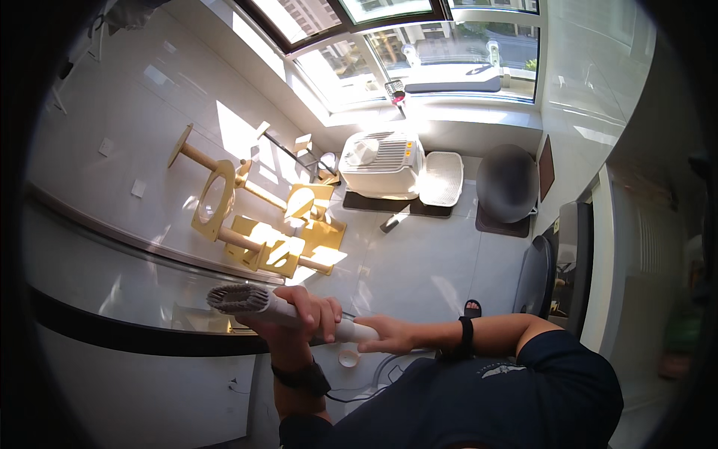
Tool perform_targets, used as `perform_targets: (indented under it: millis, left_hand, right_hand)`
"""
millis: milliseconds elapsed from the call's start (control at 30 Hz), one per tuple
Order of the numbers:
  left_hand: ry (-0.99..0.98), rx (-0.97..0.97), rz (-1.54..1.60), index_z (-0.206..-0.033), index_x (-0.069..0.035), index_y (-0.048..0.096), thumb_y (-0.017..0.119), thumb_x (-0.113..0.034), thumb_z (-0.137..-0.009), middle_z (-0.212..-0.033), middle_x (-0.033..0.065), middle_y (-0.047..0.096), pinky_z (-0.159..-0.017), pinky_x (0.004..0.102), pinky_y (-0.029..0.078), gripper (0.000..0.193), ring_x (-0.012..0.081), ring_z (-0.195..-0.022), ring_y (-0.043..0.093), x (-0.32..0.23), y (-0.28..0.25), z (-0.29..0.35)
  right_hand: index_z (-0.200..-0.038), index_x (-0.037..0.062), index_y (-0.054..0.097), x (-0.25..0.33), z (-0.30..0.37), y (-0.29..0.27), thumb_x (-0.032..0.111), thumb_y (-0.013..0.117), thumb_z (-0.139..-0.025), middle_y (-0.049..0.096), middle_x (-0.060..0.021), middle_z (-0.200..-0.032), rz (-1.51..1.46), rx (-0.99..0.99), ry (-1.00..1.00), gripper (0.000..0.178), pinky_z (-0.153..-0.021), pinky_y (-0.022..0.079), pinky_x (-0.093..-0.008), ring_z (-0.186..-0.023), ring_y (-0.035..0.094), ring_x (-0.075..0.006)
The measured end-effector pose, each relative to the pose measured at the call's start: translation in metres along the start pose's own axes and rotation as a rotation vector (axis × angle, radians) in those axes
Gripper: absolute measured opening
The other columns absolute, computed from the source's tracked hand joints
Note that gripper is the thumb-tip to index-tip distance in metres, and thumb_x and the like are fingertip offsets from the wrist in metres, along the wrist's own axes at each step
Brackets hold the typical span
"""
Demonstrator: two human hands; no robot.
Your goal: The person assembles a vacuum cleaner by connecting the hose to the main unit, attaching the wand, and fitting the brush head. They then use the assembled vacuum to clean a cat tree and empty the dustbin.
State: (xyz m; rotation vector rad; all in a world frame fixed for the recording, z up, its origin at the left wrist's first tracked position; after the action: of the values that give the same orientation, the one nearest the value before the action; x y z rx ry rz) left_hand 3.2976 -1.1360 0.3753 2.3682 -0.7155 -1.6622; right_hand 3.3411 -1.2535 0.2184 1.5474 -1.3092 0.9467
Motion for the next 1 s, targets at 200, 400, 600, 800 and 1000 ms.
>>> perform_targets:
  millis: [200,400,600,800,1000]
  left_hand:
    - [-0.029,-0.064,0.069,-0.07,-0.006,0.052,0.021,-0.091,-0.073,-0.058,0.008,0.052,-0.08,0.0413,0.037,0.091,0.032,-0.063,0.058,0.003,-0.042,-0.056]
    - [-0.041,-0.146,0.159,-0.071,-0.005,0.054,0.016,-0.084,-0.078,-0.059,0.0097,0.053,-0.09,0.0455,0.04,0.088,0.033,-0.064,0.061,0.001,-0.104,-0.078]
    - [0.066,-0.666,0.086,-0.073,-0.003,0.053,0.022,-0.076,-0.086,-0.056,0.0076,0.046,-0.059,0.0331,0.041,0.081,0.0212,-0.051,0.047,-0.03,-0.185,-0.085]
    - [0.529,-0.875,0.014,-0.087,-0.006,0.055,0.045,-0.063,-0.091,-0.069,0.0045,0.053,-0.06,0.0281,0.041,0.058,0.0136,-0.062,0.05,-0.066,-0.244,-0.087]
    - [0.445,-0.836,-0.334,-0.113,-0.004,0.054,0.059,-0.039,-0.095,-0.091,-0.0013,0.056,-0.073,0.0248,0.042,0.04,0.0064,-0.082,0.049,-0.048,-0.281,-0.094]
  right_hand:
    - [-0.103,0.0014,0.054,0.0,-0.034,-0.066,0.043,0.063,-0.09,0.06,-0.0117,-0.079,-0.057,-0.018,-0.039,0.045,-0.066,0.047,-0.0349,-0.073,0.059,-0.0229]
    - [-0.11,0.0025,0.05,-0.025,-0.078,-0.095,0.038,0.063,-0.091,0.054,-0.0012,-0.075,-0.27,0.064,0.183,0.043,-0.058,0.044,-0.0241,-0.065,0.053,-0.0088]
    - [-0.144,-0.0006,0.025,0.015,-0.167,-0.164,0.032,0.071,-0.085,0.05,-0.0205,-0.128,0.51,-0.366,-0.074,0.082,-0.093,0.045,-0.0429,-0.116,0.054,-0.0327]
    - [-0.147,-0.0033,0.019,0.023,-0.261,-0.148,0.041,0.057,-0.093,0.037,-0.024,-0.142,0.532,-0.481,-0.317,0.079,-0.108,0.031,-0.0454,-0.132,0.04,-0.034]
    - [-0.116,-0.002,0.056,0.06,-0.339,-0.199,0.04,0.039,-0.103,0.062,-0.0065,-0.094,0.505,-0.237,-0.173,0.048,-0.081,0.045,-0.0288,-0.087,0.057,-0.0155]
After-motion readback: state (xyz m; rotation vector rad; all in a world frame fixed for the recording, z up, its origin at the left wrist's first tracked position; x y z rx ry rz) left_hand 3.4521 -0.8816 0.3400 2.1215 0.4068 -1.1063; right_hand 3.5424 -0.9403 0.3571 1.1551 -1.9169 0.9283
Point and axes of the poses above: each hand's wrist, its own z-axis away from the middle knuckle, its own y-axis out of the palm, x = y × z, the point moved 3 cm from there along -z, towards the middle knuckle
